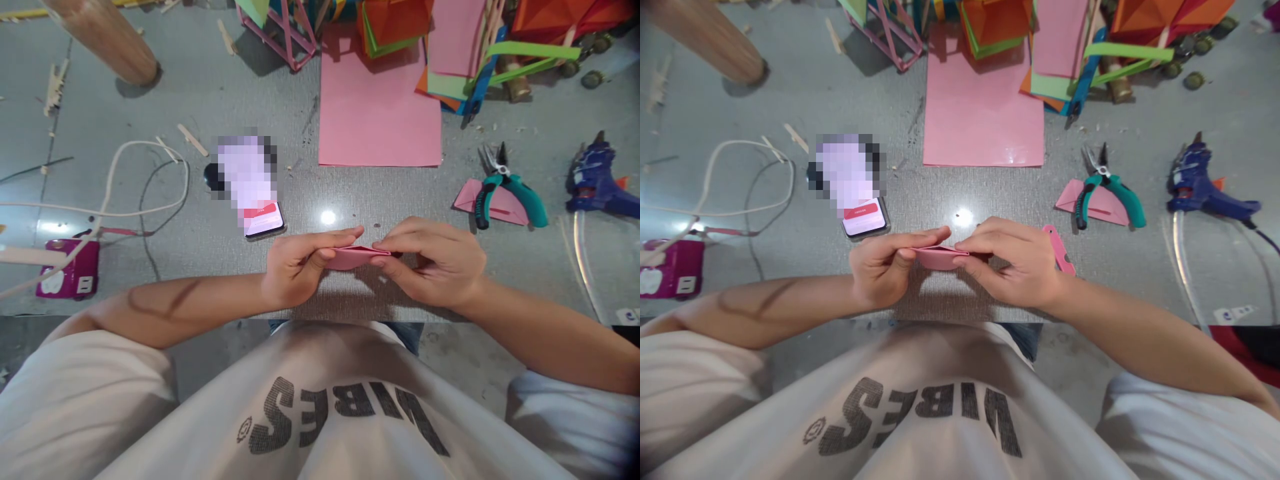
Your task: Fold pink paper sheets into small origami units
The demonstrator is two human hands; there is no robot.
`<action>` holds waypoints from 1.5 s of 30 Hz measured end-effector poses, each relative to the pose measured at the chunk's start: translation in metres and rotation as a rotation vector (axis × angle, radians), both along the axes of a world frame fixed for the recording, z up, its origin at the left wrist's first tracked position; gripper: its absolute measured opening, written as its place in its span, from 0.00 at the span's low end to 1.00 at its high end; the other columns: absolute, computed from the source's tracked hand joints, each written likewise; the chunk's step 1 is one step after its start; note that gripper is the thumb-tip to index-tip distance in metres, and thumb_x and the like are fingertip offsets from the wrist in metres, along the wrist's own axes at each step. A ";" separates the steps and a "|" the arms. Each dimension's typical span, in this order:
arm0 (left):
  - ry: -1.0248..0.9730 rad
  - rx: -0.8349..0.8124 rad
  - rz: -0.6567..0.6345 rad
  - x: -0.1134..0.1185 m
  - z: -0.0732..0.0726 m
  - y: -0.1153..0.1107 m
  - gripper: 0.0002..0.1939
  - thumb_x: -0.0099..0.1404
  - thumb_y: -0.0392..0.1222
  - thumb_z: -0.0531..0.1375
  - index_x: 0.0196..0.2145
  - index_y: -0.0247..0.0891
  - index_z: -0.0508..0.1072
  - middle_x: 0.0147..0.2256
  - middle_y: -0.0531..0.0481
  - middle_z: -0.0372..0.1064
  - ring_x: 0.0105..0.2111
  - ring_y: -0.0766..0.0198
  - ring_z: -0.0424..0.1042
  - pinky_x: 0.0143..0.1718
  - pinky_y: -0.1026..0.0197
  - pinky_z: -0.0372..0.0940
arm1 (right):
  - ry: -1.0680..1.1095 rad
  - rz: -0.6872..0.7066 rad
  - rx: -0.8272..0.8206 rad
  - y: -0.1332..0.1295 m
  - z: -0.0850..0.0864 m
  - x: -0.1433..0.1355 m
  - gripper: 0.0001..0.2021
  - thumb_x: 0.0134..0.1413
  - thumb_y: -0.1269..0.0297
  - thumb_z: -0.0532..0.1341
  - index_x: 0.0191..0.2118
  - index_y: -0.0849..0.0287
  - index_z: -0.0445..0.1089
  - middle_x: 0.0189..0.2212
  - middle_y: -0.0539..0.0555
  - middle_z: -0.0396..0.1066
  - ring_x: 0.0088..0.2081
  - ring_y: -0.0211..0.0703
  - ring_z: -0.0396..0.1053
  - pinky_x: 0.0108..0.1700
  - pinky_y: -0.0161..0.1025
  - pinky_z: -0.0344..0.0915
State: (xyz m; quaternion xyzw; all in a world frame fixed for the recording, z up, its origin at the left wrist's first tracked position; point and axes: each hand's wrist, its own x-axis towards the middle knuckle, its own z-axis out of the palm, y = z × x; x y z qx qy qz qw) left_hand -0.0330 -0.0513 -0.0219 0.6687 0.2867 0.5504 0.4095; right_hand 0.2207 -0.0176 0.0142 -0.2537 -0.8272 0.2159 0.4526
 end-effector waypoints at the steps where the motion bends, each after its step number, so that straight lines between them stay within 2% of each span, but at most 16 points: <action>1: 0.001 0.002 0.006 0.000 -0.001 0.000 0.18 0.86 0.40 0.60 0.66 0.49 0.83 0.62 0.48 0.84 0.60 0.57 0.86 0.63 0.52 0.84 | 0.004 0.000 0.000 0.000 0.000 0.000 0.11 0.66 0.72 0.74 0.49 0.49 0.82 0.35 0.50 0.85 0.32 0.43 0.83 0.30 0.40 0.78; 6: -0.068 0.013 0.024 0.003 -0.007 -0.001 0.18 0.84 0.38 0.64 0.67 0.48 0.77 0.60 0.47 0.85 0.58 0.57 0.87 0.55 0.55 0.86 | 0.011 -0.007 0.015 0.002 0.001 0.001 0.10 0.66 0.71 0.74 0.48 0.50 0.82 0.36 0.51 0.85 0.32 0.44 0.82 0.30 0.41 0.78; 12: -0.077 0.023 0.060 0.005 -0.009 0.001 0.14 0.83 0.36 0.65 0.62 0.45 0.77 0.59 0.45 0.86 0.58 0.56 0.88 0.53 0.57 0.86 | 0.017 0.002 0.022 0.005 0.001 0.002 0.11 0.65 0.70 0.76 0.50 0.50 0.82 0.36 0.51 0.85 0.32 0.44 0.82 0.31 0.41 0.78; 17: -0.046 0.100 0.074 0.004 -0.009 0.003 0.13 0.82 0.33 0.65 0.59 0.45 0.78 0.62 0.46 0.84 0.57 0.54 0.88 0.54 0.53 0.86 | 0.008 0.004 0.020 0.006 0.000 0.003 0.10 0.66 0.69 0.76 0.49 0.48 0.82 0.35 0.50 0.85 0.31 0.44 0.82 0.30 0.41 0.78; 25: -0.099 0.051 0.042 0.008 -0.004 0.000 0.15 0.80 0.30 0.65 0.59 0.43 0.74 0.60 0.44 0.85 0.60 0.55 0.86 0.56 0.57 0.85 | 0.013 0.011 -0.005 0.006 -0.003 0.001 0.10 0.66 0.67 0.77 0.48 0.48 0.82 0.36 0.49 0.86 0.32 0.44 0.82 0.32 0.41 0.78; 31: -0.117 0.057 0.031 0.010 -0.004 0.000 0.14 0.81 0.31 0.64 0.59 0.43 0.72 0.60 0.43 0.85 0.60 0.56 0.86 0.57 0.57 0.84 | 0.008 -0.013 -0.063 0.004 -0.007 0.000 0.07 0.67 0.64 0.77 0.47 0.46 0.82 0.35 0.49 0.85 0.32 0.45 0.82 0.31 0.43 0.78; 36: -0.098 0.070 0.087 0.011 -0.007 0.001 0.11 0.82 0.35 0.65 0.58 0.43 0.72 0.56 0.44 0.87 0.54 0.56 0.89 0.49 0.59 0.85 | -0.030 -0.040 -0.107 0.004 -0.009 0.000 0.07 0.68 0.60 0.76 0.48 0.46 0.83 0.33 0.49 0.84 0.30 0.44 0.79 0.31 0.42 0.76; 40: -0.018 0.115 0.127 0.008 -0.011 0.001 0.11 0.81 0.38 0.68 0.56 0.45 0.72 0.50 0.46 0.89 0.51 0.55 0.90 0.46 0.57 0.86 | -0.017 -0.025 -0.162 0.004 -0.007 -0.002 0.06 0.70 0.63 0.74 0.50 0.47 0.84 0.31 0.48 0.82 0.29 0.41 0.77 0.32 0.40 0.74; 45: -0.018 0.129 0.113 0.007 -0.013 0.000 0.12 0.80 0.37 0.67 0.56 0.44 0.72 0.49 0.47 0.88 0.48 0.57 0.91 0.42 0.60 0.85 | 0.029 0.024 -0.195 0.006 -0.005 -0.004 0.03 0.70 0.67 0.73 0.44 0.50 0.82 0.30 0.47 0.80 0.28 0.38 0.75 0.31 0.38 0.71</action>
